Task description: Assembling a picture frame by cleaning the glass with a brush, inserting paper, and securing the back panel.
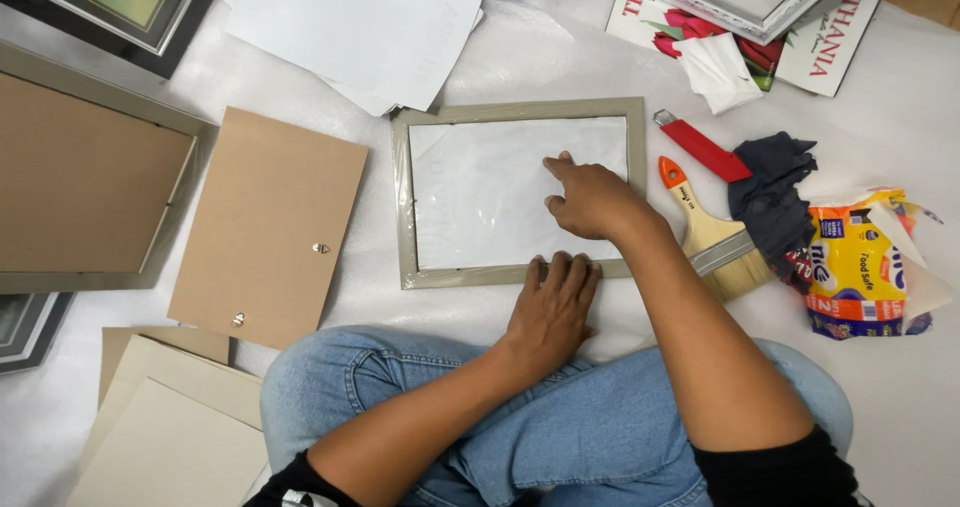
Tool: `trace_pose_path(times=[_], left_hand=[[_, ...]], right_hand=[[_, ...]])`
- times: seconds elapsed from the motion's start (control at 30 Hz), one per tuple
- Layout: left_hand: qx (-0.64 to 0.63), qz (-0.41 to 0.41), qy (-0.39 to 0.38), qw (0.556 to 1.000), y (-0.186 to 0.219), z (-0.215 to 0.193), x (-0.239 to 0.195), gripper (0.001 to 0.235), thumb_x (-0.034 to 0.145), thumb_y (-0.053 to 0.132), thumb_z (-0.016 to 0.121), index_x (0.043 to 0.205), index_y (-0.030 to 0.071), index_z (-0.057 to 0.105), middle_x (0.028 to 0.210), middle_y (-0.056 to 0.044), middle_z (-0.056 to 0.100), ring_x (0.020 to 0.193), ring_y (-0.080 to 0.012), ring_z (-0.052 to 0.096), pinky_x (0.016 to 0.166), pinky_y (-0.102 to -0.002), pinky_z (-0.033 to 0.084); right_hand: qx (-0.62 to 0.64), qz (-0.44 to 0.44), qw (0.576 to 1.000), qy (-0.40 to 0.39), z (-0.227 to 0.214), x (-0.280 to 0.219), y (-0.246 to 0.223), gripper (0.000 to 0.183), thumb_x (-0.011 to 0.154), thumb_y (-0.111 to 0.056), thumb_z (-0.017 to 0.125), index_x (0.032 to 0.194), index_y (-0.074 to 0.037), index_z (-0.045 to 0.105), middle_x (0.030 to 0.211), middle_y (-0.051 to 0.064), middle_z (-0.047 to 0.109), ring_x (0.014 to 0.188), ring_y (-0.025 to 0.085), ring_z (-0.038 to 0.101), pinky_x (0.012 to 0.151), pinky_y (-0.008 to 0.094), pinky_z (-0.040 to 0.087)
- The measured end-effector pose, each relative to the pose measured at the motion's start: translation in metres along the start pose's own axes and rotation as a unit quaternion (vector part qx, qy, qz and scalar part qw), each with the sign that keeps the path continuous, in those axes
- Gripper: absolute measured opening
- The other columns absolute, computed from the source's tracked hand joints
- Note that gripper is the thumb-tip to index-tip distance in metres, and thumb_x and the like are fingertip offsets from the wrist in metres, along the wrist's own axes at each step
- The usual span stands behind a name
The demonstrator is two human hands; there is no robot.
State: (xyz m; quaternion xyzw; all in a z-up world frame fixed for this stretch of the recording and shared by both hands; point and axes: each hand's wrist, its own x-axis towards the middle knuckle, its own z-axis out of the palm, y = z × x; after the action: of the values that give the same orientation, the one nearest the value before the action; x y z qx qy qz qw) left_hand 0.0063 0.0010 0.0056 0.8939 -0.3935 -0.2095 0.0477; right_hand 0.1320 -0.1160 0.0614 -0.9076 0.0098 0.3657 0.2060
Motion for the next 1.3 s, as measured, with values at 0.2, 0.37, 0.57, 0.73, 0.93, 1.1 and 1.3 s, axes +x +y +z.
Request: trace_pose_path(times=[0.2,0.37,0.57,0.73,0.93,1.1,1.3], left_hand=[[-0.1,-0.181,-0.079,0.975,-0.004,-0.033,-0.023,0.105,0.085,0.057,0.074,0.161,0.002,0.027,0.16,-0.03,0.029,0.146,-0.0536,0.026,0.114,-0.063,0.024],[-0.109,-0.295,-0.116,0.942,-0.028,-0.025,-0.05,0.112,0.086,0.07,0.067,0.159,-0.004,0.024,0.163,-0.033,0.018,0.149,-0.0524,0.02,0.12,-0.059,0.017],[-0.095,-0.319,-0.06,0.941,-0.033,0.006,-0.055,0.106,0.089,0.068,0.064,0.154,-0.01,0.032,0.154,-0.034,0.03,0.146,-0.0503,0.028,0.117,-0.05,0.031],[-0.047,-0.308,-0.014,0.95,-0.033,0.013,-0.056,0.104,0.089,0.071,0.06,0.15,-0.011,0.041,0.146,-0.033,0.044,0.141,-0.0491,0.04,0.112,-0.048,0.04],[-0.08,-0.316,0.118,0.938,-0.044,0.049,-0.055,0.095,0.091,0.073,0.053,0.138,-0.009,0.054,0.131,-0.026,0.054,0.132,-0.0438,0.049,0.11,-0.046,0.043],[-0.017,-0.319,0.13,0.938,-0.043,0.057,-0.051,0.089,0.092,0.069,0.055,0.14,-0.006,0.055,0.127,-0.024,0.056,0.125,-0.0402,0.052,0.114,-0.053,0.033],[-0.067,-0.317,0.085,0.942,-0.012,0.029,-0.079,0.088,0.096,0.063,0.052,0.155,0.0,0.038,0.155,-0.029,0.037,0.147,-0.0476,0.032,0.123,-0.06,0.016]], right_hand=[[0.002,-0.001,1.0,-0.013,-0.004,-0.001,0.004,0.068,0.091,-0.02,0.054,0.155,-0.001,0.043,0.158,0.022,0.039,0.14,0.044,0.047,0.112,0.059,0.04],[0.006,-0.006,1.0,-0.013,-0.001,0.0,0.008,0.067,0.091,-0.02,0.055,0.154,-0.001,0.044,0.159,0.022,0.039,0.14,0.043,0.047,0.112,0.058,0.04],[-0.005,-0.024,1.0,0.012,0.007,0.007,0.019,0.067,0.09,-0.021,0.057,0.154,-0.003,0.046,0.156,0.022,0.043,0.139,0.042,0.049,0.112,0.056,0.041],[-0.011,-0.046,0.998,0.046,0.016,-0.001,0.025,0.066,0.092,-0.024,0.057,0.154,-0.004,0.047,0.155,0.023,0.045,0.139,0.042,0.049,0.113,0.055,0.041],[0.005,-0.067,0.993,0.097,0.026,-0.03,0.03,0.054,0.094,-0.018,0.052,0.145,-0.001,0.057,0.138,0.029,0.061,0.13,0.044,0.058,0.107,0.056,0.047],[-0.097,-0.03,0.99,0.096,0.072,-0.038,0.047,0.042,0.083,-0.013,0.062,0.121,0.0,0.073,0.109,0.028,0.074,0.108,0.043,0.071,0.089,0.058,0.058],[-0.134,-0.024,0.99,0.034,0.129,-0.067,0.029,0.036,0.079,-0.007,0.065,0.112,0.003,0.076,0.1,0.025,0.075,0.1,0.041,0.073,0.085,0.064,0.055]])
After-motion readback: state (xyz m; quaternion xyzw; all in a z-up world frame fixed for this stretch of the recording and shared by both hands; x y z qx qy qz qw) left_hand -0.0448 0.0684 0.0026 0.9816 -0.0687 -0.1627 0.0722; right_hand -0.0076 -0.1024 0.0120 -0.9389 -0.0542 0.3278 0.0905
